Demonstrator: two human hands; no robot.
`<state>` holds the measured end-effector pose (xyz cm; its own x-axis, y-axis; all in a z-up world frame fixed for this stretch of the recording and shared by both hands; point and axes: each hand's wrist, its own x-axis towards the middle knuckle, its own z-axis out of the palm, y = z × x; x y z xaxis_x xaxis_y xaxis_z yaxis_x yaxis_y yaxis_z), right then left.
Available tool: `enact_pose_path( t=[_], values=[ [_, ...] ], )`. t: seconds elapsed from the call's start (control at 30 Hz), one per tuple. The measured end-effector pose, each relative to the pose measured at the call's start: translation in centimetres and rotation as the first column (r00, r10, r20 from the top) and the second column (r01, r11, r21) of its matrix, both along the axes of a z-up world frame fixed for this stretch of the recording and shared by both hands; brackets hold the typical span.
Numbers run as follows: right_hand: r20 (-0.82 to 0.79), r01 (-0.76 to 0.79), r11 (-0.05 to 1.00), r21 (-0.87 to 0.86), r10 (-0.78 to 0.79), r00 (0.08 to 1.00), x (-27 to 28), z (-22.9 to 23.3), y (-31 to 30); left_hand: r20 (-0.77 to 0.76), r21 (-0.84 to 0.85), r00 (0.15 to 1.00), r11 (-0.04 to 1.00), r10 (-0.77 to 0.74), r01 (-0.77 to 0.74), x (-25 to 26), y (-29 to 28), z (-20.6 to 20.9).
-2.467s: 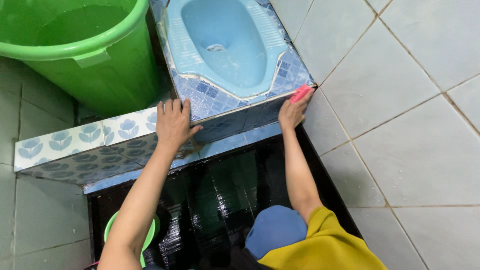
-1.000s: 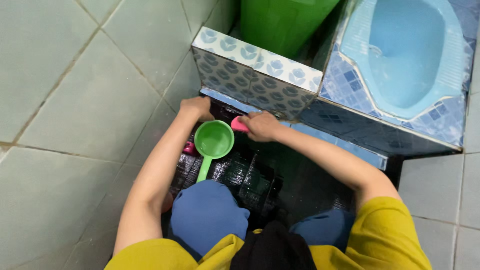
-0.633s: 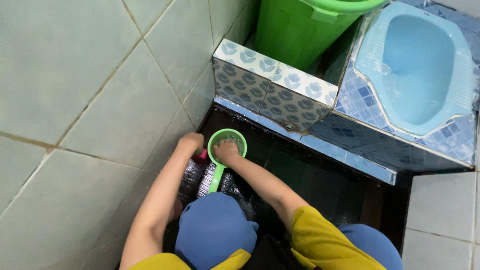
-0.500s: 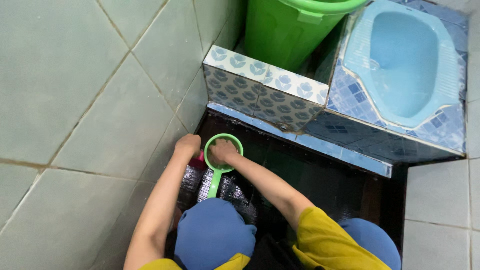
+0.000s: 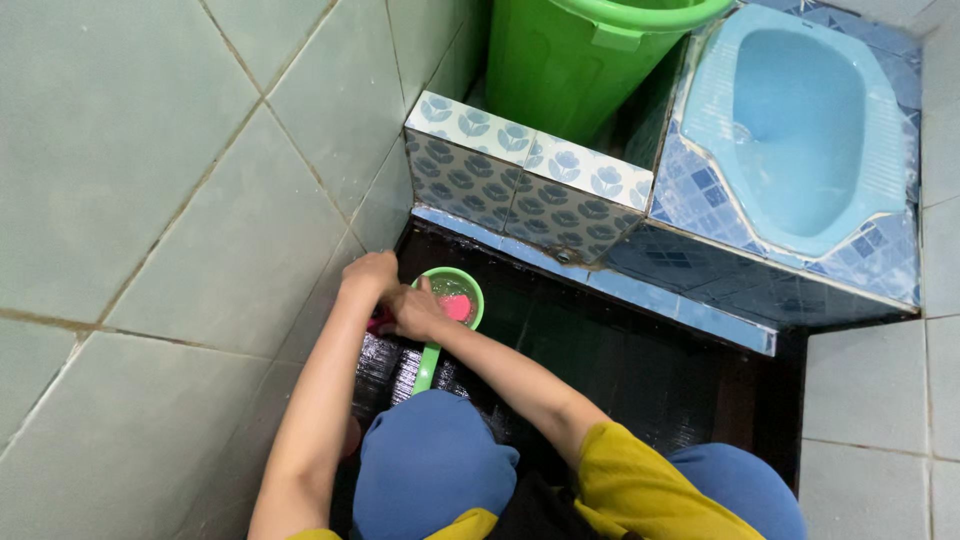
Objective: The person scrubs the tiled base of a squat toilet and the surrounding floor using a small pink brush, occasionally pouring water from a green plastic scoop to rinse the surfaces.
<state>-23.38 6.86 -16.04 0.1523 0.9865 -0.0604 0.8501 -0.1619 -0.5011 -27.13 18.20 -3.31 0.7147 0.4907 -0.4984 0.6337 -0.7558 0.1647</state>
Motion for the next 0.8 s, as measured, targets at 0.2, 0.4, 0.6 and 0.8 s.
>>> enact_pose_path(
  t=[0.2, 0.4, 0.6, 0.8],
  values=[
    [0.148, -0.052, 0.997, 0.064, 0.043, 0.988, -0.6, -0.2, -0.1, 0.009, -0.017, 0.999, 0.999, 0.042, -0.042, -1.7, 1.9, -3.2],
    [-0.325, 0.305, 0.907, 0.291, -0.207, 0.923, 0.2, 8.7, -1.8, 0.194, -0.111, 0.979, 0.99, -0.069, 0.092, 1.7, 2.4, 1.9],
    [-0.869, 0.0, 0.995, -0.099, -0.086, 0.488, -3.5, 17.1, -1.9, 0.217, 0.116, 0.915, 0.94, -0.339, 0.32, 5.6, -1.4, 13.8],
    [0.078, -0.827, 0.548, 0.125, 0.825, 0.559, -14.9, 20.5, 2.3, 0.26, 0.255, 0.829, 0.863, -0.495, 0.436, 4.5, -6.4, 24.0]
  ],
)
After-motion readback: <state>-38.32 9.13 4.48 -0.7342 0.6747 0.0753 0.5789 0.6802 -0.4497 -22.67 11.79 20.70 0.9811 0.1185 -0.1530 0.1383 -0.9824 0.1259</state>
